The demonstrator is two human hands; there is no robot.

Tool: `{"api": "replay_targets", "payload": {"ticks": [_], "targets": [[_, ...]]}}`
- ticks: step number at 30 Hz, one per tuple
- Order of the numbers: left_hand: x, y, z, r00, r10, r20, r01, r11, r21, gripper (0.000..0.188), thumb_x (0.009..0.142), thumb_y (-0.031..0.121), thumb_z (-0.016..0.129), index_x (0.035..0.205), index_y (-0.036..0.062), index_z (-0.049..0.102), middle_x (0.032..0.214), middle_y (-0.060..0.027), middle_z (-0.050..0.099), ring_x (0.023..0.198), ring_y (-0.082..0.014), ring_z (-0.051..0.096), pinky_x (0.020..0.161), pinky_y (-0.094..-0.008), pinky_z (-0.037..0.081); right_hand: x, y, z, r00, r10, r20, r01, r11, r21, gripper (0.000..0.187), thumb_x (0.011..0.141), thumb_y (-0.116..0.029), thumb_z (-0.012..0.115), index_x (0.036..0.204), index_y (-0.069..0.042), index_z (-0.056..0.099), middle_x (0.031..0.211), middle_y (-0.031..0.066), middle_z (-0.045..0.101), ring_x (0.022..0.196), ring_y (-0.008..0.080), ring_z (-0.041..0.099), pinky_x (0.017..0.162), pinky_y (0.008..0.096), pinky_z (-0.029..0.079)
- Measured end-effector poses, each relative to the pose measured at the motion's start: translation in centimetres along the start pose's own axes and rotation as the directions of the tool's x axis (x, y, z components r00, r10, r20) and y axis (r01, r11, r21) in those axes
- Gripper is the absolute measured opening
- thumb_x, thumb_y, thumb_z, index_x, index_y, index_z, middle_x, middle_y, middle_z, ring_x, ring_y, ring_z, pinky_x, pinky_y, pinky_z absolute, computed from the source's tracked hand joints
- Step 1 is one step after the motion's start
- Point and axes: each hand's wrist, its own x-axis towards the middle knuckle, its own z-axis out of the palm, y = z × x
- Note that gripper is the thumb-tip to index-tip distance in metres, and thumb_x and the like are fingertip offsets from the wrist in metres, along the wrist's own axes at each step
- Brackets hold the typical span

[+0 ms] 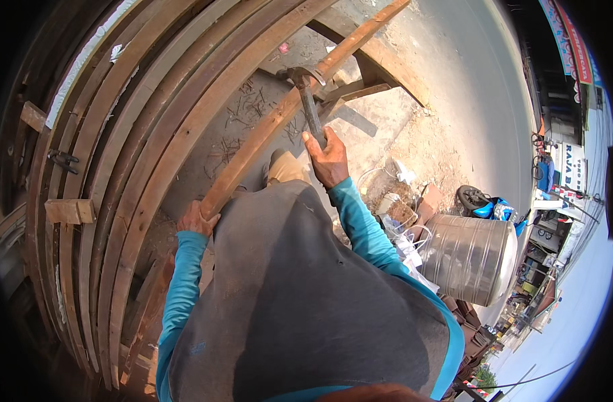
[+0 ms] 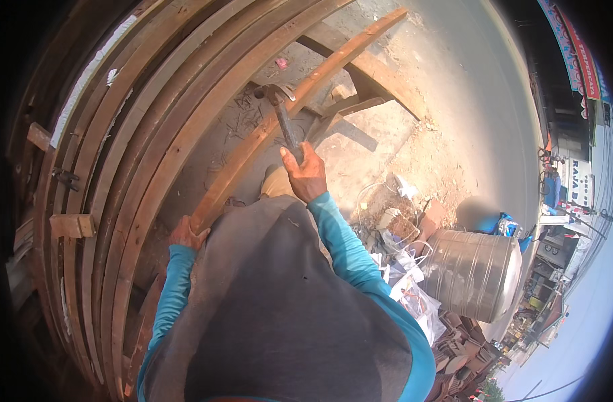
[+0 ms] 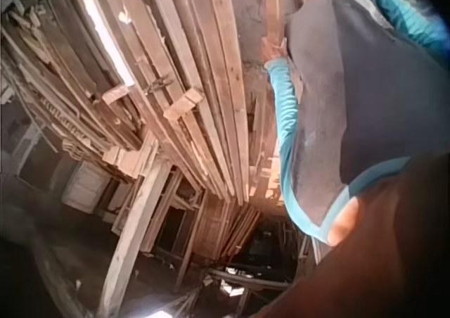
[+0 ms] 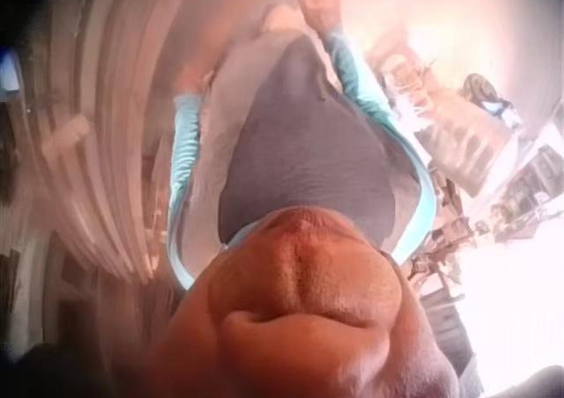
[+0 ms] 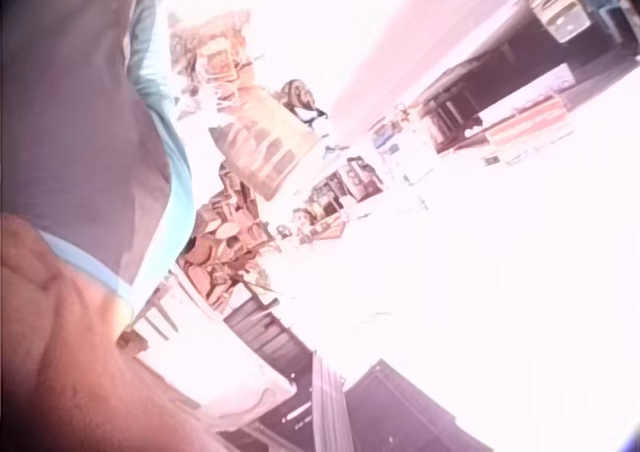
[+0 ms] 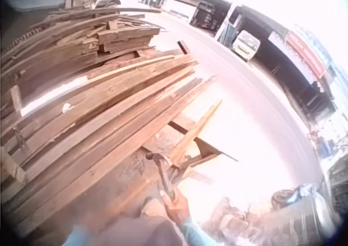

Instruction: The person uses a hammer and a prying tool to remove wooden pieces from a structure, then accepts a bottle of water and walks into a woodworking shop.

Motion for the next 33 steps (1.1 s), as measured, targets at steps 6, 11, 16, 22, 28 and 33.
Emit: {"api": "replay_targets", "payload": {"ticks": [6, 11, 16, 22, 28, 33], "targets": [[-1.4, 1.2, 1.4, 0.999, 0.028, -0.033, -0.028, 1.000, -0.005, 0.062, 0.074, 0.043, 0.082, 0.112, 0.0026, 0.054, 0.112, -0.0217, 0.058, 0.108, -0.0415, 0.059, 0.088, -0.0508, 0.049, 3.9, 4.9, -3.2, 0.974, 0.012, -0.224, 0.098, 0.875, 0.473, 0.019, 0.093, -0.020, 0.061, 0.090, -0.003, 0.053, 0.063, 0.0002, 0.050, 0.049, 0.0069, 0.044, 0.044, 0.0245, 0.034], [7.6, 13.8, -1.4, 0.895, 0.219, -0.388, -0.241, 0.970, -0.009, 0.079, 0.077, 0.046, 0.078, 0.133, 0.0007, 0.048, 0.135, -0.0217, 0.052, 0.127, -0.0380, 0.048, 0.105, -0.0506, 0.039, 10.9, 7.4, -10.3, 0.958, 0.128, -0.256, 0.055, 0.795, 0.604, 0.016, 0.093, -0.017, 0.058, 0.093, -0.002, 0.051, 0.063, 0.0031, 0.050, 0.045, 0.0108, 0.048, 0.040, 0.0272, 0.040], [19.0, 31.2, -1.7, 0.953, 0.168, -0.253, -0.178, 0.984, -0.016, 0.085, 0.077, 0.050, 0.078, 0.140, 0.0035, 0.044, 0.140, -0.0208, 0.050, 0.131, -0.0372, 0.046, 0.109, -0.0492, 0.037, 16.8, 8.7, -15.6, 0.951, 0.127, -0.280, 0.073, 0.792, 0.606, 0.020, 0.091, -0.018, 0.060, 0.099, -0.001, 0.053, 0.067, 0.0030, 0.050, 0.047, 0.0105, 0.048, 0.042, 0.0274, 0.042], [25.3, 37.5, 1.8, 0.984, -0.110, 0.143, 0.094, 0.989, 0.110, 0.076, 0.078, 0.045, 0.080, 0.137, 0.0078, 0.049, 0.129, -0.0210, 0.060, 0.122, -0.0389, 0.056, 0.103, -0.0485, 0.045, 20.3, 9.1, -23.6, 0.946, 0.077, -0.315, 0.111, 0.836, 0.537, 0.022, 0.095, -0.021, 0.061, 0.095, 0.000, 0.052, 0.067, 0.0029, 0.052, 0.051, 0.0106, 0.052, 0.044, 0.0265, 0.044], [26.6, 37.4, -1.5, 0.945, -0.028, 0.326, 0.041, 0.999, -0.033, 0.063, 0.079, 0.036, 0.081, 0.130, 0.0067, 0.057, 0.128, -0.0195, 0.063, 0.120, -0.0351, 0.059, 0.101, -0.0429, 0.047, 24.7, 7.0, -28.2, 0.845, -0.081, -0.529, 0.379, 0.788, 0.486, 0.023, 0.098, -0.024, 0.059, 0.091, -0.004, 0.048, 0.068, 0.0016, 0.049, 0.051, 0.0084, 0.048, 0.044, 0.0248, 0.040], [27.0, 37.1, -1.3, 0.953, 0.099, 0.288, -0.072, 0.992, -0.102, 0.064, 0.077, 0.032, 0.083, 0.131, 0.0073, 0.059, 0.126, -0.0191, 0.064, 0.120, -0.0353, 0.059, 0.101, -0.0424, 0.045, 31.3, 11.8, -25.4, 0.833, -0.169, -0.528, 0.328, 0.918, 0.222, 0.025, 0.096, -0.024, 0.058, 0.100, -0.001, 0.048, 0.073, 0.0129, 0.056, 0.064, 0.0247, 0.055, 0.059, 0.0371, 0.043]]}}
